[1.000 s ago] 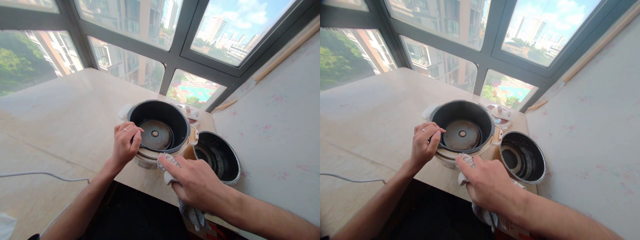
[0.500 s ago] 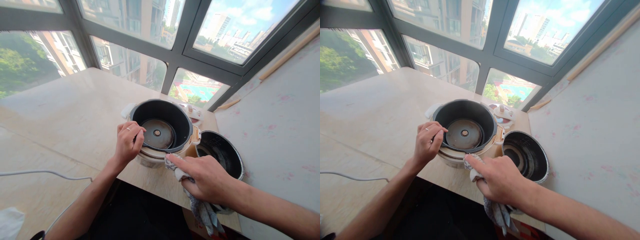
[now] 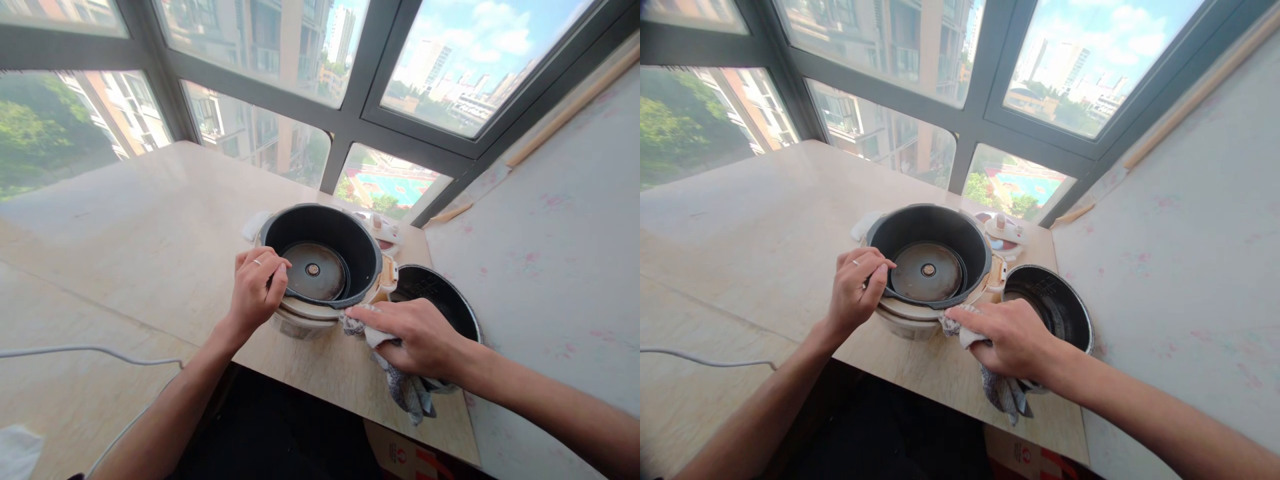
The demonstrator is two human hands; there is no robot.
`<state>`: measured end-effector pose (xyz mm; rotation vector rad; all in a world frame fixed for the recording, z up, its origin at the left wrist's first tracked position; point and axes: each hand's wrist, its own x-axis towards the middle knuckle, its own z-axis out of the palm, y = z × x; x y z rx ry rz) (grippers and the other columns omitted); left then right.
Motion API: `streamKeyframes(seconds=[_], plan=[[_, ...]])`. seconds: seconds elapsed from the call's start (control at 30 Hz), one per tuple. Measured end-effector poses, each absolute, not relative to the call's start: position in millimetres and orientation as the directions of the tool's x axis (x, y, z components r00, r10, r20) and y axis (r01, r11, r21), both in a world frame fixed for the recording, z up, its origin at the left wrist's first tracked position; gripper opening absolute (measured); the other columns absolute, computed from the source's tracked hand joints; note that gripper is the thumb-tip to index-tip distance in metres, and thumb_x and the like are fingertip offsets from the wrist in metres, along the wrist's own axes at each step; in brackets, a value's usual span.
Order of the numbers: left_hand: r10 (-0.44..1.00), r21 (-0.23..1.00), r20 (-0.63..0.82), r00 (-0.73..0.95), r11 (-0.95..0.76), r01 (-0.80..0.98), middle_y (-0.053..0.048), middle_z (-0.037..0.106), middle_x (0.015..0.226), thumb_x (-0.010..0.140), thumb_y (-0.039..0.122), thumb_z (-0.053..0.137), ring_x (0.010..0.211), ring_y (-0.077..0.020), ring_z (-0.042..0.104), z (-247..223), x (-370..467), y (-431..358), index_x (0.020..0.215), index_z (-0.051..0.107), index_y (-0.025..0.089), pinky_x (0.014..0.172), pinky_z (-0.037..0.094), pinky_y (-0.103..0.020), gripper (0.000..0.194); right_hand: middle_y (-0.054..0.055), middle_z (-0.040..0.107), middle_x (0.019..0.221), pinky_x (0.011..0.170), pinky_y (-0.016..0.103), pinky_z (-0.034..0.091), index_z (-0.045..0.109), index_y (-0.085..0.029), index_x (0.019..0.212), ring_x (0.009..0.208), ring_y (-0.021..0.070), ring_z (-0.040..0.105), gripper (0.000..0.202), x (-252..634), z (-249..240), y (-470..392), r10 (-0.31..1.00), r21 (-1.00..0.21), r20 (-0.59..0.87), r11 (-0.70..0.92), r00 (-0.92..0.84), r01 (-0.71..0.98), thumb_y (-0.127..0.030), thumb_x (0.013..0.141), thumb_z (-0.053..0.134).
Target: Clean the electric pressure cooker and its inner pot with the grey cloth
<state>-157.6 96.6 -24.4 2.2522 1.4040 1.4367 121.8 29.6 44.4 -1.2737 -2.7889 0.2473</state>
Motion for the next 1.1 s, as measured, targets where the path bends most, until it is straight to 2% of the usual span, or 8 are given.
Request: streamKeyframes(seconds=[0.2,0.4,0.5,0.63,0.7,0.87,1.1], plan=[[0.721,0.517,0.683,0.117,-0.59,0.62,-0.004,0.071,0.074,0.094,0.023,0.044,0.089,-0.0239,0.067,-25,-158,97,0.077,0.065,0.023,0.087,0.04,-0.045,0.027,0.002,0.075,0.09,0.058,0.025,0.034,0.067,-0.026,0.131,0.074,0.0148,0.068,0.051,132,47,38,0.713,-0.11,0.029,0.699,-0.701,0.707,-0.017,0.082,0.055],[0.696,0.49,0.706,0.13,-0.613,0.62,-0.003,0.072,0.076,0.094,0.021,0.045,0.089,-0.0237,0.067,-28,-158,99,0.078,0.065,0.022,0.087,0.039,-0.044,0.026,0.002,0.074,0.09,0.057,0.027,0.027,0.067,-0.028,0.131,0.076,0.0152,0.066,0.056,142,52,49,0.685,-0.069,-0.039,0.725,-0.728,0.685,-0.016,0.077,0.057],[0.691,0.48,0.71,0.137,-0.617,0.623,-0.004,0.072,0.077,0.095,0.021,0.045,0.089,-0.0237,0.066,-29,-159,100,0.079,0.065,0.021,0.087,0.039,-0.043,0.026,0.002,0.074,0.087,0.058,0.027,0.027,0.067,-0.029,0.132,0.073,0.0153,0.064,0.057,152,52,61,0.666,-0.042,-0.081,0.741,-0.742,0.67,-0.018,0.077,0.058],[0.702,0.484,0.699,0.136,-0.605,0.632,-0.004,0.071,0.077,0.095,0.023,0.044,0.091,-0.0235,0.066,-29,-160,100,0.079,0.066,0.021,0.088,0.04,-0.042,0.028,0.003,0.078,0.093,0.06,0.028,0.03,0.07,-0.029,0.127,0.076,0.0168,0.065,0.049,159,54,74,0.634,-0.07,-0.077,0.766,-0.77,0.638,-0.024,0.08,0.057],[0.696,0.481,0.705,0.134,-0.609,0.631,-0.004,0.071,0.077,0.095,0.023,0.044,0.09,-0.0236,0.067,-30,-160,100,0.078,0.066,0.02,0.088,0.04,-0.042,0.028,0.003,0.078,0.092,0.058,0.029,0.028,0.07,-0.03,0.126,0.073,0.0174,0.065,0.048,157,59,74,0.653,-0.017,-0.11,0.753,-0.75,0.658,-0.025,0.08,0.057],[0.679,0.467,0.723,0.13,-0.618,0.632,-0.004,0.071,0.078,0.095,0.022,0.045,0.09,-0.0243,0.067,-31,-160,101,0.078,0.067,0.02,0.089,0.039,-0.043,0.028,0.004,0.076,0.089,0.055,0.03,0.018,0.071,-0.032,0.122,0.068,0.0191,0.063,0.046,143,78,69,0.768,0.226,-0.244,0.639,-0.592,0.735,-0.025,0.078,0.056],[0.676,0.468,0.727,0.123,-0.619,0.631,-0.003,0.071,0.078,0.095,0.023,0.045,0.09,-0.0245,0.067,-31,-159,101,0.078,0.067,0.02,0.088,0.039,-0.042,0.028,0.006,0.076,0.091,0.055,0.03,0.018,0.072,-0.026,0.109,0.074,0.0209,0.066,0.032,133,91,75,0.801,0.326,-0.327,0.593,-0.501,0.736,-0.024,0.082,0.054]])
